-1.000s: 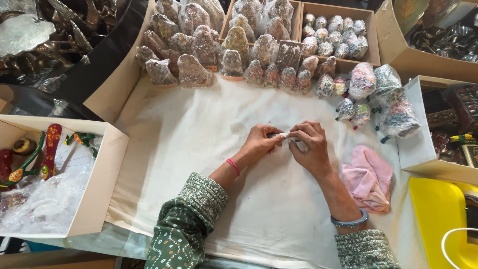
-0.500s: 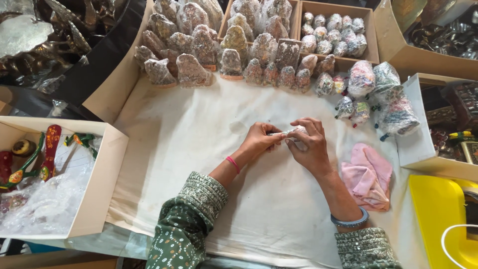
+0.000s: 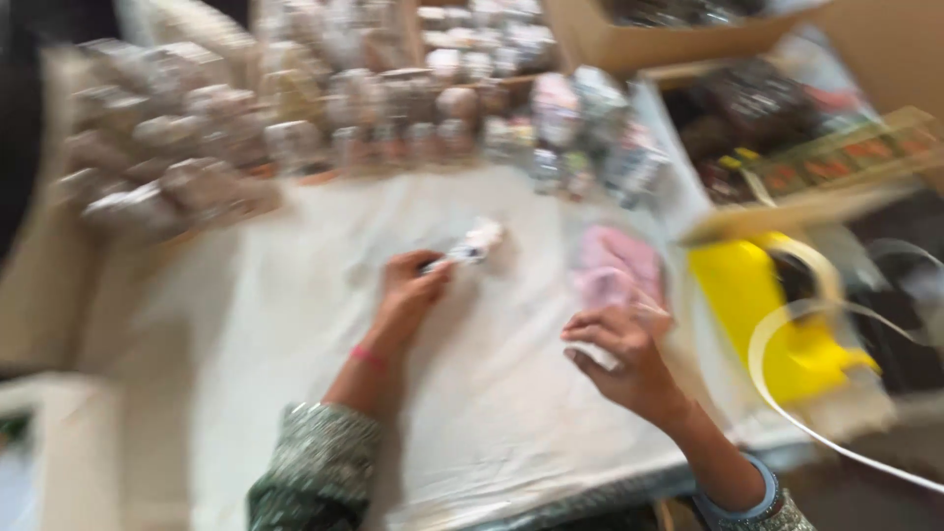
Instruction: The person cleans and wipes several small hand-painted animal figurines using a pink cloth, handling each figurine individually and placing them into a white box.
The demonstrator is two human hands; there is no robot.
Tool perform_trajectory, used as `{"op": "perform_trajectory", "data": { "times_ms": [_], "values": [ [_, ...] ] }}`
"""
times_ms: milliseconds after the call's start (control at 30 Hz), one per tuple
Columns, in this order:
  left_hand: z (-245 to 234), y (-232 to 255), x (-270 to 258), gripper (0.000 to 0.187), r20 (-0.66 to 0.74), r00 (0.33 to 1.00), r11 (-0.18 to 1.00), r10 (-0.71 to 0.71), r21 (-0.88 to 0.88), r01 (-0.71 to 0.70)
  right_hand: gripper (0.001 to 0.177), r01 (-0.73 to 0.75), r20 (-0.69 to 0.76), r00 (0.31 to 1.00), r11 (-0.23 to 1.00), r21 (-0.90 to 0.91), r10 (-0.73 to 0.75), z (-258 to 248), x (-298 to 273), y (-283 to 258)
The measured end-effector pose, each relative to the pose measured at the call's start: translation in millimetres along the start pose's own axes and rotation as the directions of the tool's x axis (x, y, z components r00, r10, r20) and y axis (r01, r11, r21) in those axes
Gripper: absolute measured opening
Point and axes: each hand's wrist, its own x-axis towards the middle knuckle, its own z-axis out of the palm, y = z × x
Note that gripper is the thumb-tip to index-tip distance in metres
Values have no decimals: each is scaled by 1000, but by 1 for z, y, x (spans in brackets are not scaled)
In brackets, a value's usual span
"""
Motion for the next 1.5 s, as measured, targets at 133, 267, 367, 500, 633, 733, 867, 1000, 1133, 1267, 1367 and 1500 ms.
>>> {"op": "perform_trajectory", "data": {
  "times_ms": [133,267,367,500,633,733,867,1000,1133,1267,1367,1500],
  "values": [
    [4,-2,3,25,49,999,997,-22,77,18,19,-119,92,989,993,-10,119,-51,-66,0],
    [-1,-17,12,25,13,1000,997,-14,82,12,16,-274,245,919,948,-165,308,-114,-125,8],
    [-2,-21,12,26,10,1000,999,-16,34,16,20,-475,81,856,838,-269,511,-153,-143,0],
    [-4,-21,12,27,17,1000,1000,-2,-6,2,46,-628,-289,762,770,-111,580,-167,-140,2],
    [-2,-20,12,28,9,1000,1000,-10,8,10,57,-447,-465,790,895,9,399,-170,-110,4],
    [-3,-20,12,29,-10,1000,1000,-19,25,20,47,-439,-572,745,898,-30,345,-183,-111,34],
    [-3,-20,12,28,-17,1000,999,-26,23,26,25,-635,-438,729,758,-148,526,-197,-121,73],
    [-5,-26,14,27,-8,1000,1000,-24,-12,24,21,-647,-324,753,735,-202,573,-202,-130,94],
    [-4,-24,12,26,1,1000,1000,-11,-24,11,20,-643,-306,755,745,-177,580,-202,-130,98],
    [-6,-25,13,27,-12,1000,1000,-12,-29,11,21,-654,-306,727,756,-35,615,-201,-136,108],
    [-8,-24,13,27,-16,1000,998,-5,-57,4,19,-640,-323,740,765,-69,590,-200,-138,107],
    [-13,-22,12,25,0,1000,992,-14,-124,14,17,-571,-416,784,799,-188,461,-202,-123,61]
  ]
}}
